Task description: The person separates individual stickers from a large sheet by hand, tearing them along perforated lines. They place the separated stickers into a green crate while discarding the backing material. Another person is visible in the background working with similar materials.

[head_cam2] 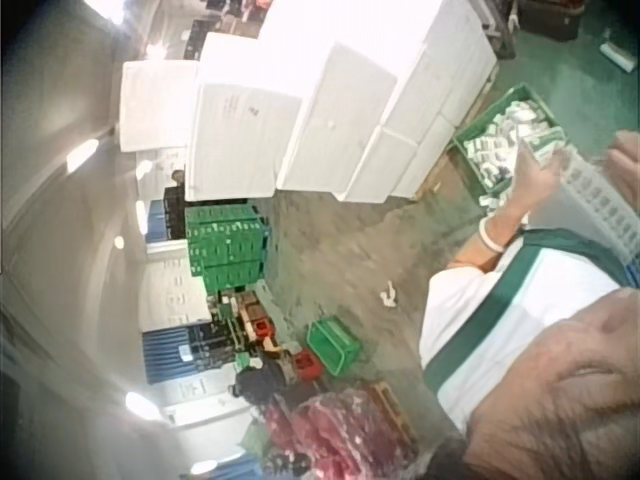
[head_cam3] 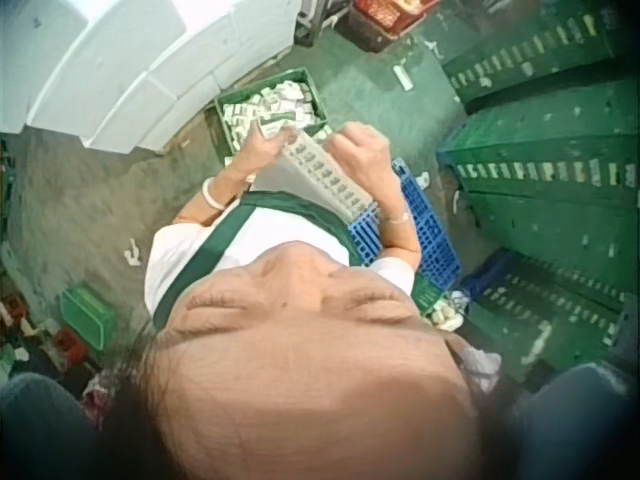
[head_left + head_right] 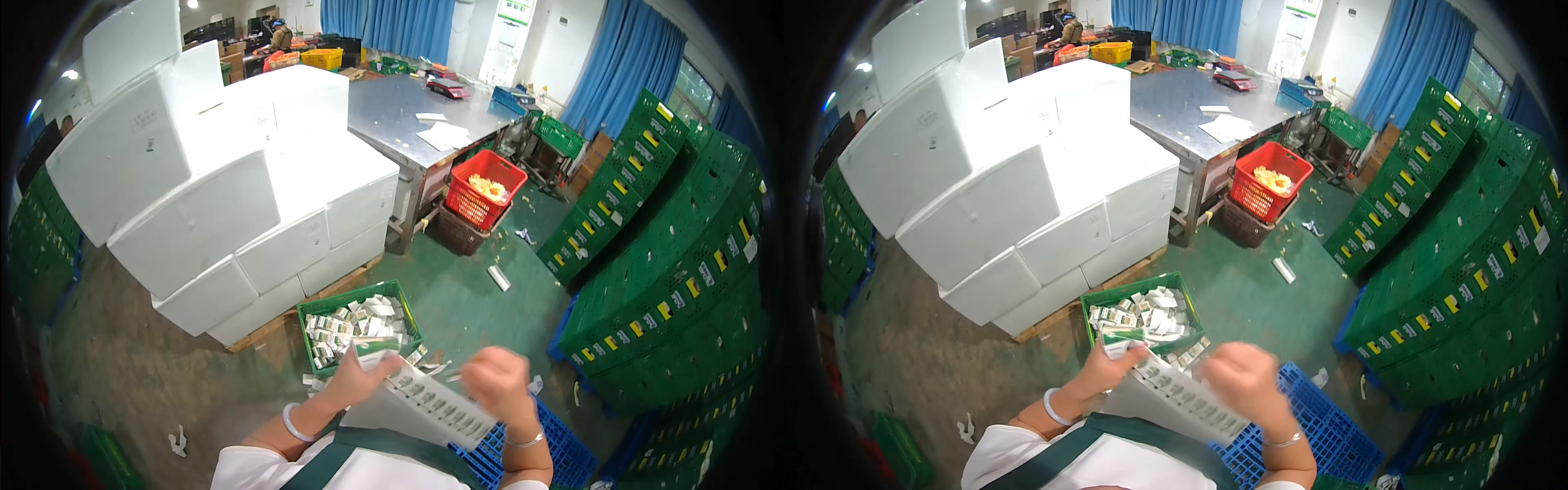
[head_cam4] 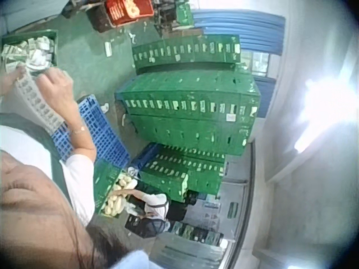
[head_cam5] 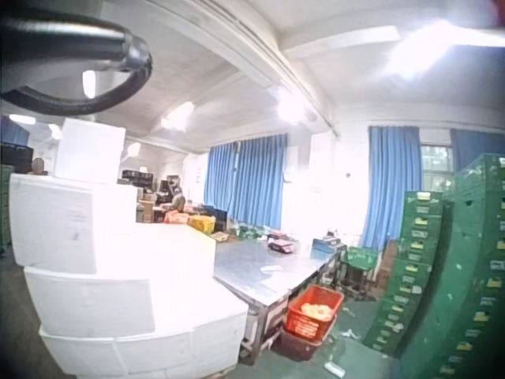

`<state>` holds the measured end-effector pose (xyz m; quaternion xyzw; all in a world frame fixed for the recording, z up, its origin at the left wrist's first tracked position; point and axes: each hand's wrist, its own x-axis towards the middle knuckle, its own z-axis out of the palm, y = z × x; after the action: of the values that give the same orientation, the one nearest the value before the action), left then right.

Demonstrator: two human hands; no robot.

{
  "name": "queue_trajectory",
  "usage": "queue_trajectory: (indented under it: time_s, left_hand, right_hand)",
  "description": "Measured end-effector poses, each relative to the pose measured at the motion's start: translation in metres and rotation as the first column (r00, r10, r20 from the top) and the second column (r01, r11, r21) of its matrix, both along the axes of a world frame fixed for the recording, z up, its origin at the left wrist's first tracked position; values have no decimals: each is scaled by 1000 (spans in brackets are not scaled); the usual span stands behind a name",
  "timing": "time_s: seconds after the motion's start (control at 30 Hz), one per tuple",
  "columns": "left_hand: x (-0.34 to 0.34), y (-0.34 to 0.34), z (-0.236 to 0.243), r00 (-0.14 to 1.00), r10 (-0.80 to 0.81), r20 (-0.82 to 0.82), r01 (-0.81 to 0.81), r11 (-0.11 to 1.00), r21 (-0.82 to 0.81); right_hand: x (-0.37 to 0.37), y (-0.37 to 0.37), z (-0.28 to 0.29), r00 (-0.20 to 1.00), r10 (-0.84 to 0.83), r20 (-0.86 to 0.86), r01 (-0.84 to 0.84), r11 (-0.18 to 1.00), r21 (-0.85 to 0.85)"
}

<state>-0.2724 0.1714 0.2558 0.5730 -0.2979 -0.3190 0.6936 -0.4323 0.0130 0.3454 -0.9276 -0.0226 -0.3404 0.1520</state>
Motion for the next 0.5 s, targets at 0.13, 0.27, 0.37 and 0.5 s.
queue_trajectory:
  time_s: [0.13,0.27,0.37,0.5]
  left_hand:
    - [-3,28,63,800,-63,597,362,844,-396]
    - [-18,13,101,698,133,704,581,470,-664]
    - [-35,23,107,717,213,663,514,481,-710]
    - [-6,10,84,803,-198,563,502,734,-458]
  right_hand:
    - [-40,-50,6,829,-396,395,80,782,618]
    - [-61,-84,-22,800,-455,391,-164,461,872]
    - [-36,-76,-38,876,-354,327,-202,346,916]
    - [-33,-58,-48,921,-360,153,-42,297,954]
